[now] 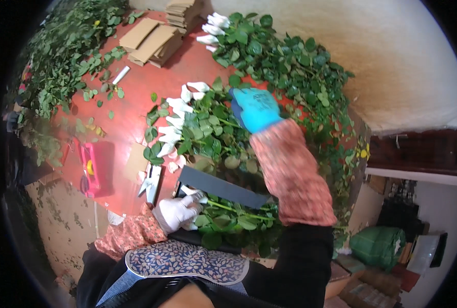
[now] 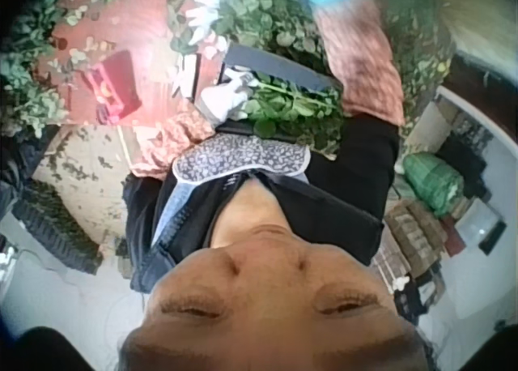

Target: The person bundles white roses by selecting individual stems from a pile, placing them into a black sorting frame one by one to align them, and then lifting the completed bundle from the frame.

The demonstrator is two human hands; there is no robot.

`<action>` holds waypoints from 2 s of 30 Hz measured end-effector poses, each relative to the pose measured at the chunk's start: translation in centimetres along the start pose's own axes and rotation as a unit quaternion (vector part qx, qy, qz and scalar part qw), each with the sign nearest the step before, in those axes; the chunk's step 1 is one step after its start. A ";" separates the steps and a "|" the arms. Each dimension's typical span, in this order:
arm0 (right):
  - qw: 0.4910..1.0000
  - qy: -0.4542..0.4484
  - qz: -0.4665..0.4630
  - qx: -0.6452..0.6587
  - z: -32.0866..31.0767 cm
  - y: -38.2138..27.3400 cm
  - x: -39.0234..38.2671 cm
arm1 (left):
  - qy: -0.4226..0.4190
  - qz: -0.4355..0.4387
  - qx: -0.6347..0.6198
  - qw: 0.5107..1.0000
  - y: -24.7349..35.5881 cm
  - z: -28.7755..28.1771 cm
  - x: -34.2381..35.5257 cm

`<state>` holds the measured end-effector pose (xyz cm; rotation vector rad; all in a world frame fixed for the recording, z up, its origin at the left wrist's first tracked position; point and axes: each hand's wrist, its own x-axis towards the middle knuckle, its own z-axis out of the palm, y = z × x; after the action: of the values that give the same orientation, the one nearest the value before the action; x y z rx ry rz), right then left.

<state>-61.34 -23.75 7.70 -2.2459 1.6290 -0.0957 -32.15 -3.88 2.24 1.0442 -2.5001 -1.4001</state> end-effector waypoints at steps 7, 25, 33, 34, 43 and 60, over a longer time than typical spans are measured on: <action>0.979 -0.075 0.043 -0.185 13.2 7.4 8.2 | -0.003 0.068 0.079 0.995 -0.7 0.0 -0.6; 0.900 0.408 -0.120 -0.096 4.2 -0.3 -12.3 | 0.021 0.046 -0.023 0.998 -1.7 1.3 -0.2; 0.518 0.201 0.002 0.831 4.7 4.0 -13.4 | 0.051 0.084 0.108 0.989 -1.2 0.9 -1.2; 0.497 0.220 0.011 0.839 4.9 5.1 -13.5 | 0.037 0.078 0.101 0.991 -1.2 0.9 -1.2; 0.672 0.334 0.188 0.633 3.9 7.6 -11.3 | 0.064 0.107 0.115 0.986 -1.9 1.1 -1.5; 0.989 0.003 0.018 -0.147 1.4 -2.4 -8.1 | -0.027 -0.027 -0.082 0.996 -0.9 1.0 -0.8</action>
<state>-61.48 -15.21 8.48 -2.4285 1.7873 0.1581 -31.50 -3.01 1.15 1.0621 -2.3599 -1.6377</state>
